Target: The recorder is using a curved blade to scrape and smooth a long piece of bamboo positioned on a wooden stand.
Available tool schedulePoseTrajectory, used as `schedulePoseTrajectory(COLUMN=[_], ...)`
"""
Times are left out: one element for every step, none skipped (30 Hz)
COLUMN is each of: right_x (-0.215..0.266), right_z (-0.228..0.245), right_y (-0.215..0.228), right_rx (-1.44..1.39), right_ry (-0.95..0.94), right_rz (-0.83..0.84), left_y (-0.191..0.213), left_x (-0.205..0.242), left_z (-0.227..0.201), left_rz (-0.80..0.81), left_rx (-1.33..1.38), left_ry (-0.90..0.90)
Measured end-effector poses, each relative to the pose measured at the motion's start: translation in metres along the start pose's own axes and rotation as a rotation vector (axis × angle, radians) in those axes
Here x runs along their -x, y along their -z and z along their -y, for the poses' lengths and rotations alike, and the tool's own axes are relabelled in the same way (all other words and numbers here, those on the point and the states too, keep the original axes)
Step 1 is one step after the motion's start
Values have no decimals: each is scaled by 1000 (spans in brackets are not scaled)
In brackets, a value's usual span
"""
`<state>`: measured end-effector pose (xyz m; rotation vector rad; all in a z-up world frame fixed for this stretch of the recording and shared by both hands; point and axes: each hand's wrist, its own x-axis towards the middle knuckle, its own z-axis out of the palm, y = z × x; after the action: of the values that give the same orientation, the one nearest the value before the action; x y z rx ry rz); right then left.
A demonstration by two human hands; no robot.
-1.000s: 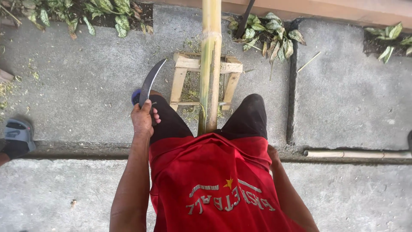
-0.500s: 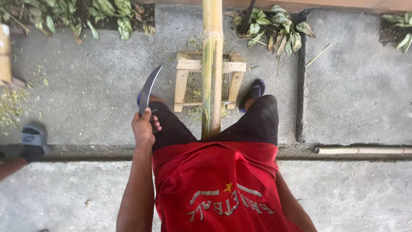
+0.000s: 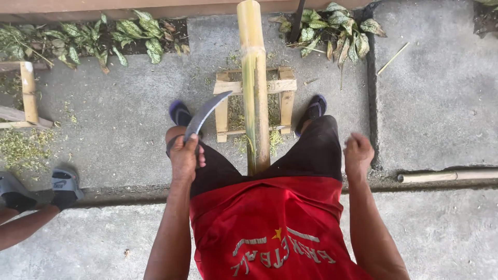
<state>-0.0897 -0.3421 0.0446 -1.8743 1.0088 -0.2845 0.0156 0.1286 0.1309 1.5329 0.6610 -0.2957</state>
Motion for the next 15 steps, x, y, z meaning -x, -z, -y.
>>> schedulePoseTrajectory(right_x=[-2, -4, -9, -10, -8, -8, -9, -10, -12, -17, -18, -21, -36, -51, -66], right_z=[16, 31, 49, 65, 81, 97, 108, 120, 129, 146, 158, 171, 167, 162, 159], right_y=[-10, -22, -36, -56, -76, -97, -116, -134, -152, -165, -178, -191, -205, -219, -234], right_rx=[9, -110, -232, -226, -206, -186, -180, -53, 78, 85, 138, 190, 192, 230, 263], right_ry=[-8, 145, 303, 302, 411, 519, 516, 646, 776, 774, 757, 741, 733, 720, 708], right_rz=[0, 69, 139, 141, 202, 264, 265, 291, 322, 328, 355, 381, 388, 416, 445], left_y=[-5, -10, -15, -24, -31, -39, -50, -61, -73, -83, -90, -97, -106, -115, -122], left_x=[-8, -17, -28, -35, -42, -48, -55, -62, -68, -78, -86, -94, -100, -106, -113], left_z=[12, 23, 34, 37, 40, 42, 36, 31, 27, 25, 23, 22, 10, -2, -15], left_rz=[2, 77, 151, 151, 203, 254, 256, 263, 268, 266, 264, 262, 262, 253, 242], left_rx=[-3, -2, 5, 7, 30, 53, 54, -21, -93, -88, -196, -304, -307, -412, -518], left_ry=[11, -39, -95, -90, -96, -101, -95, -86, -75, -66, -161, -256, -247, -253, -261])
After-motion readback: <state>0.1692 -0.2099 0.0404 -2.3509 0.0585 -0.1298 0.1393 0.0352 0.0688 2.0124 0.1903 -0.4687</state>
